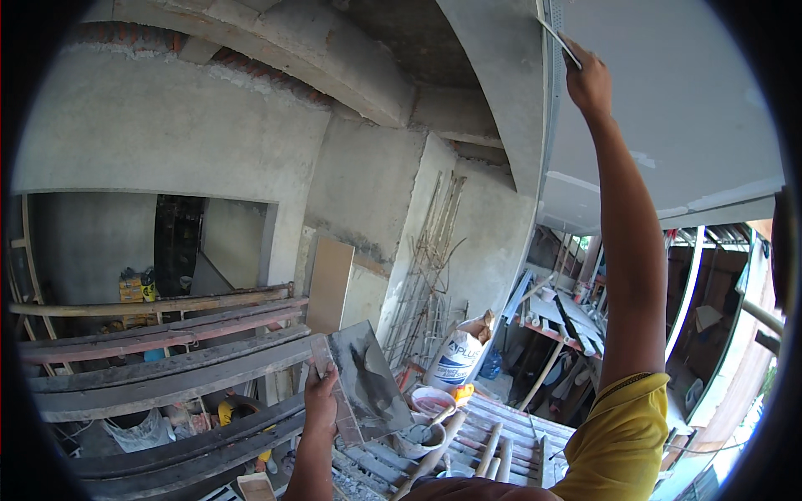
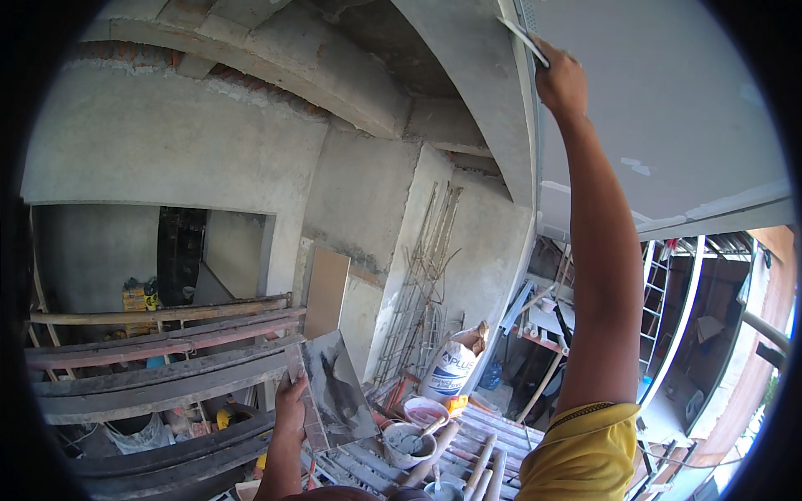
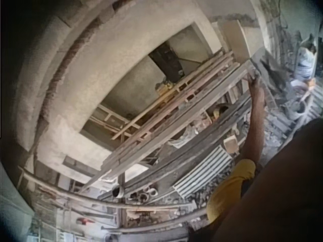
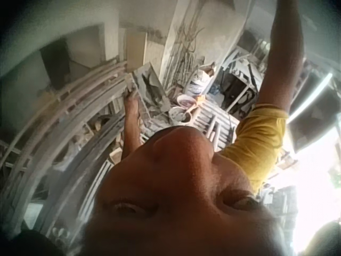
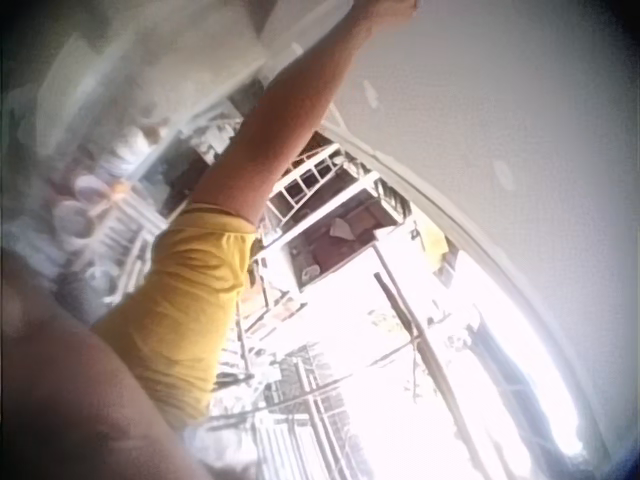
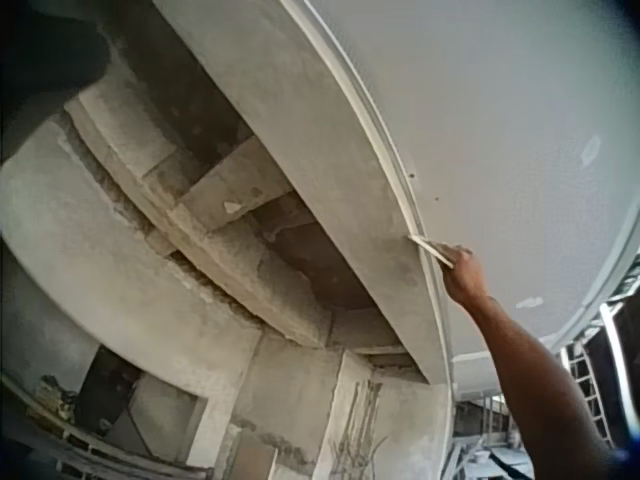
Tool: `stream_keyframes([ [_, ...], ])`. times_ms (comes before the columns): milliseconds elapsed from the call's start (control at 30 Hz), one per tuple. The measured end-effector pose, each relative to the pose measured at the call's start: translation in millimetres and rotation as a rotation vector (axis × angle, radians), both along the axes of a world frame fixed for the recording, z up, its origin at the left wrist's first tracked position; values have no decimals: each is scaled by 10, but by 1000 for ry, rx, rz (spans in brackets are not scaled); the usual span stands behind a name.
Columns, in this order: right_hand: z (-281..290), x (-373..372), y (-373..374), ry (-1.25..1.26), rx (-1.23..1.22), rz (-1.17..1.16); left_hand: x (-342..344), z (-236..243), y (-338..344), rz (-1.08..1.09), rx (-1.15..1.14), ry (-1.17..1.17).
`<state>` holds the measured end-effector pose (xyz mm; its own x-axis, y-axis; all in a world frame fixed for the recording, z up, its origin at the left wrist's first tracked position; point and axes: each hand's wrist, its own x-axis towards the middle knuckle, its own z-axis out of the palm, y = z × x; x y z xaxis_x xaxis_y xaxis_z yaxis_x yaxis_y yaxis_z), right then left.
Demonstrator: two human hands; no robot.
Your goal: The person applies plaster along a ceiling edge using putty knives, gathers more plaster into a container, and walks across the scaffolding. The person then spreads the plaster onto an interior wall using the putty knives.
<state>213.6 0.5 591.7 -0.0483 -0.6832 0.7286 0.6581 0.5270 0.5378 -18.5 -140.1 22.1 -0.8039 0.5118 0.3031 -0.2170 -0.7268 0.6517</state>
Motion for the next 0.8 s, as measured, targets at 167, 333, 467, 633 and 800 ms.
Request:
stream_keyframes([
  [167, -1642, -93, 228, -246, -160, 369, -12, 16, -15, -229, 0, -149],
  [333, -4170, -511, 607, -943, -402, 492, 15, 18, -39, -405, 4, -258],
  [467, -5124, -596, 151, -1116, -398, 590, 52, -70, 17, -400, 5, -242],
  [633, -5683, -728, 697, -1080, -733, 115, 193, 111, -76, -452, 20, -226],
  [800, -6415, -799, 970, -647, -1439, 912, 171, 128, 118, 406, -85, 270],
])
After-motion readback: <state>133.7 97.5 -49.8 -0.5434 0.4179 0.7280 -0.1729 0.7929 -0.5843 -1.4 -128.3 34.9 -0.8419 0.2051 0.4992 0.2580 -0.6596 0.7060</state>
